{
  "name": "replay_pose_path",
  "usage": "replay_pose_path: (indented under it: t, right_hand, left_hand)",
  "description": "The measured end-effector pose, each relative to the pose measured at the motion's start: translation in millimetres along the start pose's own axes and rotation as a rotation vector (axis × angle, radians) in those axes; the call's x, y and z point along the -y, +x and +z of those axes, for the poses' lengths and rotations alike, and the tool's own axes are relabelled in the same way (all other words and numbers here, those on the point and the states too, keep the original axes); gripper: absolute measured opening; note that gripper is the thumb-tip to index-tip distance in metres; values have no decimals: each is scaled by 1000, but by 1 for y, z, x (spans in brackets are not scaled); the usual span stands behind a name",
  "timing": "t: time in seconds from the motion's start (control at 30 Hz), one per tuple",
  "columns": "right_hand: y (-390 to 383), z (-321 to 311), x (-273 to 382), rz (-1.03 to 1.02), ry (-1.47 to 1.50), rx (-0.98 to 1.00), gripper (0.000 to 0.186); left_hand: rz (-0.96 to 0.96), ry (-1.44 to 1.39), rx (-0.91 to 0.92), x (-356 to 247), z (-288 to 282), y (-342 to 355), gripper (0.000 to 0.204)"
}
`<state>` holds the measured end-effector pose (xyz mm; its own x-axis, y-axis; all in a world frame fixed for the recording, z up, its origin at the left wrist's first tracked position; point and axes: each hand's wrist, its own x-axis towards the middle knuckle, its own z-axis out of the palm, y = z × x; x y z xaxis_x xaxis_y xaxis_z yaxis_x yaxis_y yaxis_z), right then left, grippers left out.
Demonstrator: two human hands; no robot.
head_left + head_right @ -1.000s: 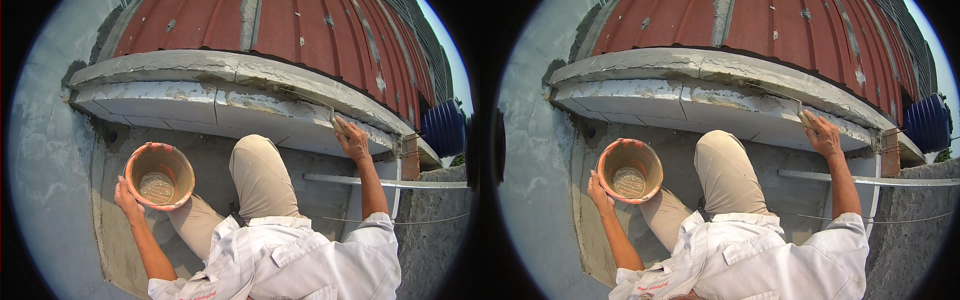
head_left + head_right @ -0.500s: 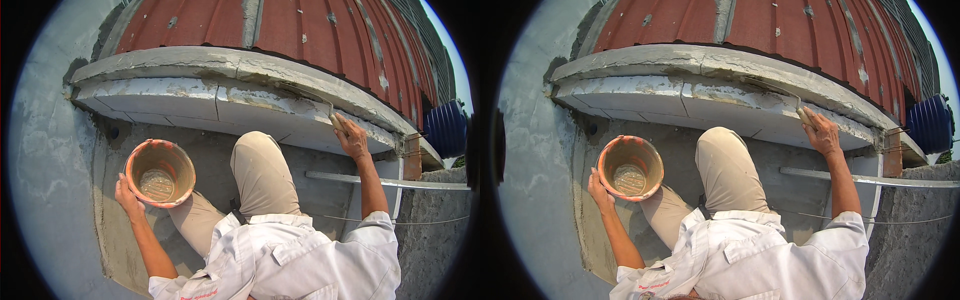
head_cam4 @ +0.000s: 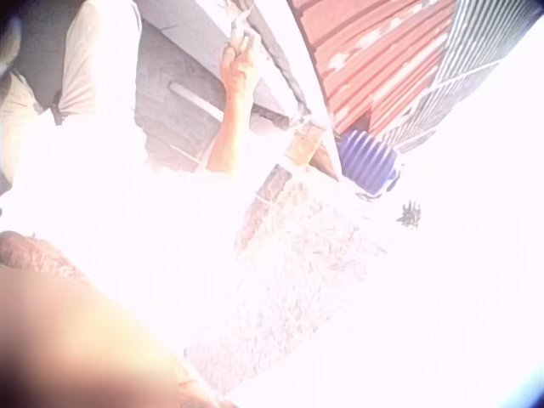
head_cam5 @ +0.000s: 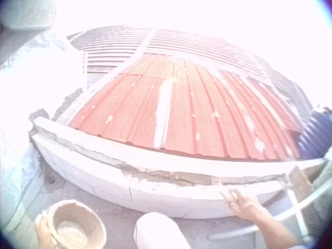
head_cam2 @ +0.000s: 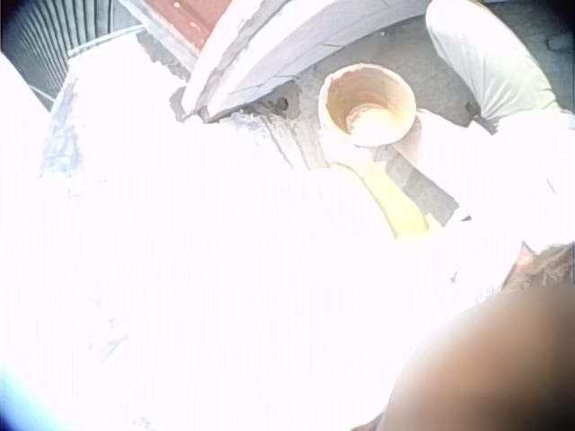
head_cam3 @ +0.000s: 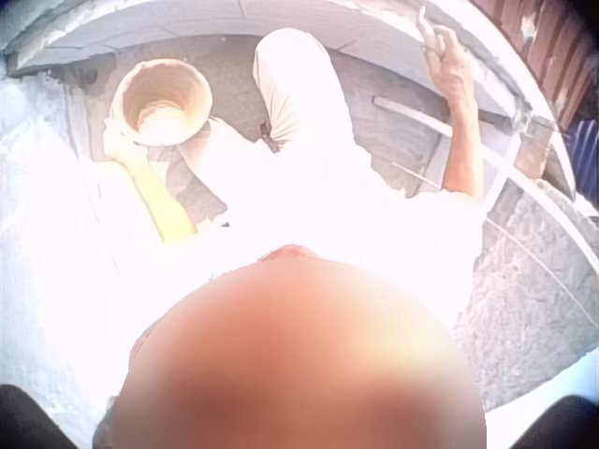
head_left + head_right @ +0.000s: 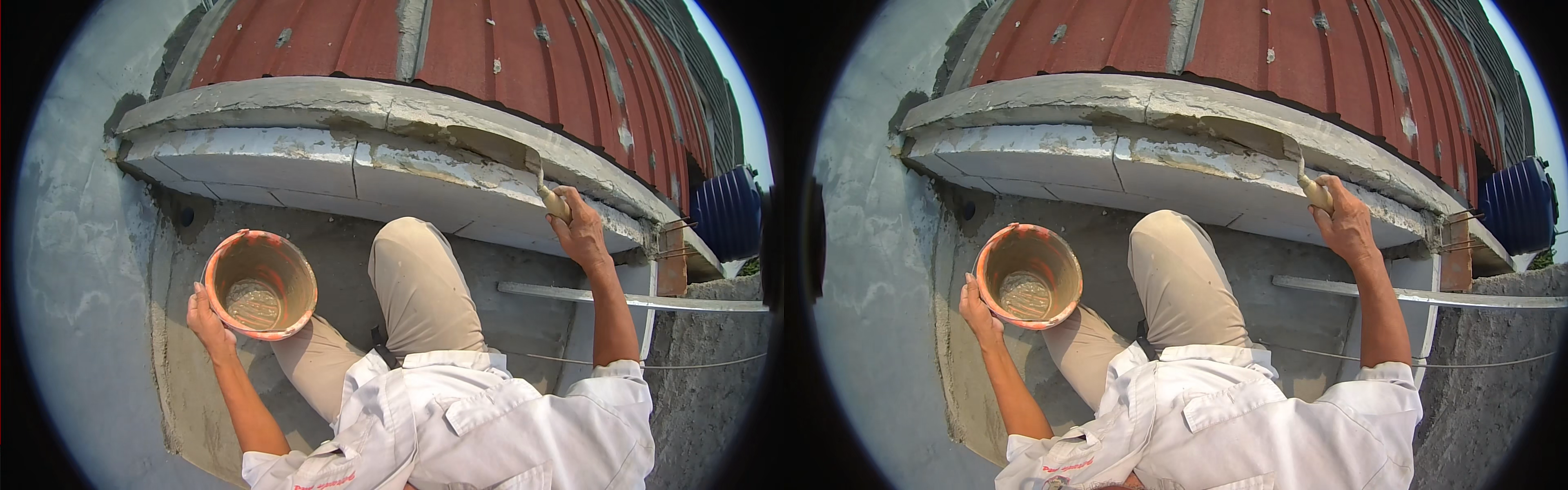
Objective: Using a trowel to apply and smooth cement along the edge of a rooftop or wall structure.
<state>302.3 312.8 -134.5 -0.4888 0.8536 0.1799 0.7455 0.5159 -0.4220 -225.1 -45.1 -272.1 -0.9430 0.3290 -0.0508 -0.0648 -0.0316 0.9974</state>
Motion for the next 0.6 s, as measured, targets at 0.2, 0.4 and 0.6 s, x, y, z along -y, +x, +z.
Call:
replay_pose_path:
  t: [0.2,0.4,0.6]
  right_hand:
    - [29,3,-3,-115,-172,-2,34]
    - [87,-3,-20,18,-182,162,37]
    - [101,-70,-40,79,-142,193,40]
  left_hand:
    - [6,6,-5,-2,-4,-4,33]
    - [-20,-16,-31,-8,-2,-10,33]
    - [16,-24,-25,8,-26,-3,34]
